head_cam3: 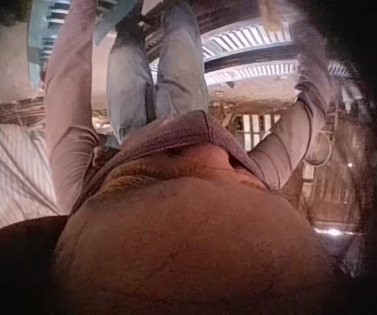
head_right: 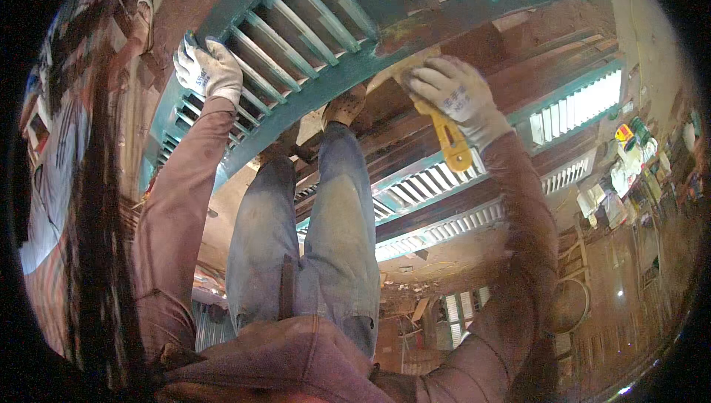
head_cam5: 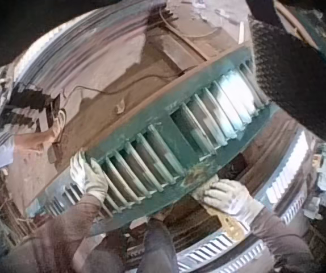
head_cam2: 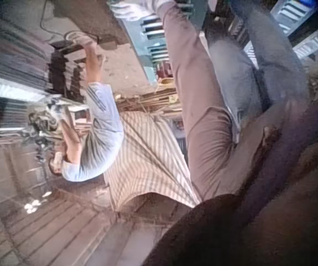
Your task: The person paints the slats of a wooden window shutter with green paint using a brush. They hold a paint can in one hand and apply paint to the slats with the other, moving along the length of the shutter.
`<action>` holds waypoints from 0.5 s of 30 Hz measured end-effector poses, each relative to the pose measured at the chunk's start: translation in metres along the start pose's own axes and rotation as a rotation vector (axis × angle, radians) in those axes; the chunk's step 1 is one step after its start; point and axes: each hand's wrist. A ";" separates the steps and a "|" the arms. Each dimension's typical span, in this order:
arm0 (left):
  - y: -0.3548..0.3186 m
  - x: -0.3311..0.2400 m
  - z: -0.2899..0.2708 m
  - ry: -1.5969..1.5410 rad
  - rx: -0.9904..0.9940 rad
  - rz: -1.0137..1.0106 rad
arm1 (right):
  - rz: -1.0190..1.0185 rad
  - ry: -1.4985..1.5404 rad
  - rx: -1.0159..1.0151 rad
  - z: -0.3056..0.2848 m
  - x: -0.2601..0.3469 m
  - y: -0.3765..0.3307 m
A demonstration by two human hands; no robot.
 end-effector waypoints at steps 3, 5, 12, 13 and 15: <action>-0.008 0.016 -0.020 0.084 -0.008 -0.063 | 0.202 0.209 -0.071 0.016 0.006 -0.010; -0.002 0.006 -0.009 0.019 -0.057 0.008 | 0.443 0.155 -0.255 0.035 0.003 -0.034; -0.002 0.002 0.003 0.016 -0.013 0.014 | 0.686 0.155 -0.341 0.076 0.042 -0.007; -0.001 0.005 -0.004 0.039 -0.009 -0.004 | 0.587 0.130 -0.239 0.073 0.061 0.002; -0.003 0.008 -0.008 0.037 0.012 -0.036 | 0.493 0.270 -0.253 0.055 0.073 0.008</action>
Point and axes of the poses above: each hand's wrist, its own y-axis towards the middle knuckle, its own z-axis out of the palm, x = y × z, and after that the axes turned 13 degrees about x, right-handed
